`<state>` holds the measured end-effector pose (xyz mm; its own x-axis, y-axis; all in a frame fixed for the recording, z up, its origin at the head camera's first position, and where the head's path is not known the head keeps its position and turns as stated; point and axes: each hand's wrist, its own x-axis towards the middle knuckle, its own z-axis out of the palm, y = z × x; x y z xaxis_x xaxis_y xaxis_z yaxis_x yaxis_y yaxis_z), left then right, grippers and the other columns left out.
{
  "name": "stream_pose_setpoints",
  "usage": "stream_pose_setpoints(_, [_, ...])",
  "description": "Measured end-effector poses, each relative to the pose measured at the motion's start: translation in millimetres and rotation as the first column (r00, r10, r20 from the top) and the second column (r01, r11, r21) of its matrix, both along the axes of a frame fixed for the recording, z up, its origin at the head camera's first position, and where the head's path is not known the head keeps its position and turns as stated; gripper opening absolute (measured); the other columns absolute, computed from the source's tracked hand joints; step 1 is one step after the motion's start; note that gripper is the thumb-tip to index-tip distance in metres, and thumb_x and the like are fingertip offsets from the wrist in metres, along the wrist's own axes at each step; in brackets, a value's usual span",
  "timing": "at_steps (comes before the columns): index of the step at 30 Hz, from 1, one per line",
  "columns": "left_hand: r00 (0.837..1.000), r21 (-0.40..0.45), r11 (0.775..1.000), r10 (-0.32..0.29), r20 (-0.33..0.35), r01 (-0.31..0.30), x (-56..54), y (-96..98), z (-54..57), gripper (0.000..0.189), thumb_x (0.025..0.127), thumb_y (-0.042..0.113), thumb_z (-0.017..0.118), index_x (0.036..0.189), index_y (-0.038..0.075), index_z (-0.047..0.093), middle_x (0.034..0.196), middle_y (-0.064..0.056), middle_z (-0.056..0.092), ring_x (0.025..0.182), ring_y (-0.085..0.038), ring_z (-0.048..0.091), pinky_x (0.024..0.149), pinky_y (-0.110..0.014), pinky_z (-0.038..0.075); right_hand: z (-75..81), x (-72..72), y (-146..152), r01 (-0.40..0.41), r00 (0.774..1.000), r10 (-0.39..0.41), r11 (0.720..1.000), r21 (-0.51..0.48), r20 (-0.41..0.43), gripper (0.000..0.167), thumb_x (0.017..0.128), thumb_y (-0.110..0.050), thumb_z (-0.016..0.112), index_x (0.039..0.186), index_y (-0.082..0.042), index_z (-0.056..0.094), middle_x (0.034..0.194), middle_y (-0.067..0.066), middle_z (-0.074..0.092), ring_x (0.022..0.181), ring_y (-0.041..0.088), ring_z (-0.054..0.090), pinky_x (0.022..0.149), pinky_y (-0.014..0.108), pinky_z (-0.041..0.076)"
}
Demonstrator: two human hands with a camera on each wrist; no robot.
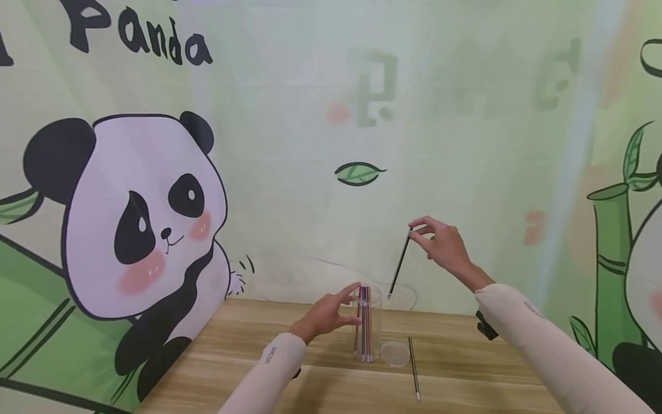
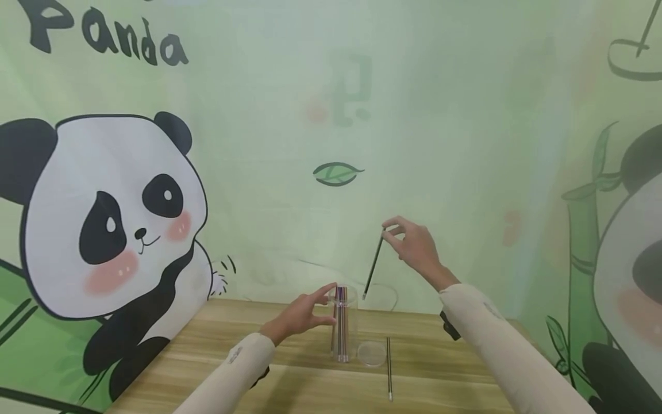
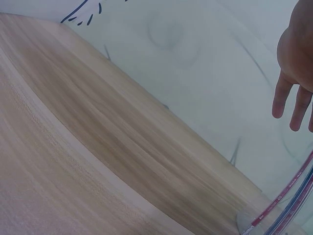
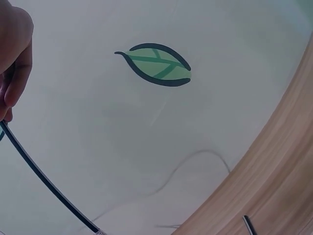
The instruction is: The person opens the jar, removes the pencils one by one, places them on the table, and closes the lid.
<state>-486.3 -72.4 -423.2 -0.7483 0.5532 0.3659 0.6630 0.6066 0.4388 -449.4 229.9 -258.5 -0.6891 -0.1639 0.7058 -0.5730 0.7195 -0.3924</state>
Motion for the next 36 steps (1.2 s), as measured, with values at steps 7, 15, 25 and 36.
stream_pose_setpoints(7, [1.000, -0.010, 1.000, -0.009, -0.028, 0.009, -0.8, -0.2, -2.9, 0.089, 0.092, 0.035, 0.080, 0.164, 0.024, 0.031, 0.135, -0.018, 0.068, 0.125, -0.034, 0.065, 0.108, -0.054, 0.049, -17.5, -1.0, 8, 0.000, 1.000, -0.001, 1.000, 0.019, 0.015, 0.021, 0.100, -0.017, 0.071, 0.119, -0.008, 0.072, 0.102, 0.018, 0.078, 0.046, 0.020, 0.059, 0.047, 0.028, 0.045])
stream_pose_setpoints(15, [1.000, -0.026, 1.000, -0.008, -0.023, 0.007, 0.0, 0.2, -6.0, 0.089, 0.091, 0.037, 0.081, 0.164, 0.024, 0.031, 0.136, -0.016, 0.068, 0.125, -0.030, 0.065, 0.107, -0.053, 0.049, -56.5, -5.3, 25, -0.002, 0.996, -0.002, 0.999, 0.051, 0.086, 0.020, 0.100, -0.018, 0.071, 0.118, -0.009, 0.072, 0.102, 0.018, 0.078, 0.044, 0.014, 0.057, 0.045, 0.028, 0.043])
stream_pose_setpoints(25, [1.000, -0.017, 1.000, -0.006, -0.025, 0.005, -3.3, 1.2, -6.0, 0.091, 0.091, 0.037, 0.081, 0.164, 0.026, 0.029, 0.137, -0.018, 0.067, 0.126, -0.033, 0.065, 0.108, -0.053, 0.048, -88.4, -8.2, 42, -0.032, 0.964, 0.013, 0.997, 0.066, 0.264, 0.023, 0.099, -0.018, 0.070, 0.119, -0.004, 0.071, 0.104, 0.021, 0.077, 0.049, 0.016, 0.058, 0.048, 0.029, 0.043])
stream_pose_setpoints(36, [0.999, -0.026, 1.000, 0.008, -0.033, -0.009, -1.0, -1.8, 0.0, 0.091, 0.091, 0.037, 0.080, 0.165, 0.027, 0.028, 0.138, -0.014, 0.067, 0.126, -0.029, 0.065, 0.109, -0.051, 0.048, -134.8, -19.1, 52, -0.037, 0.919, 0.020, 0.999, 0.035, 0.394, 0.021, 0.099, -0.015, 0.069, 0.116, -0.003, 0.072, 0.099, 0.016, 0.079, 0.049, 0.020, 0.058, 0.046, 0.028, 0.043])
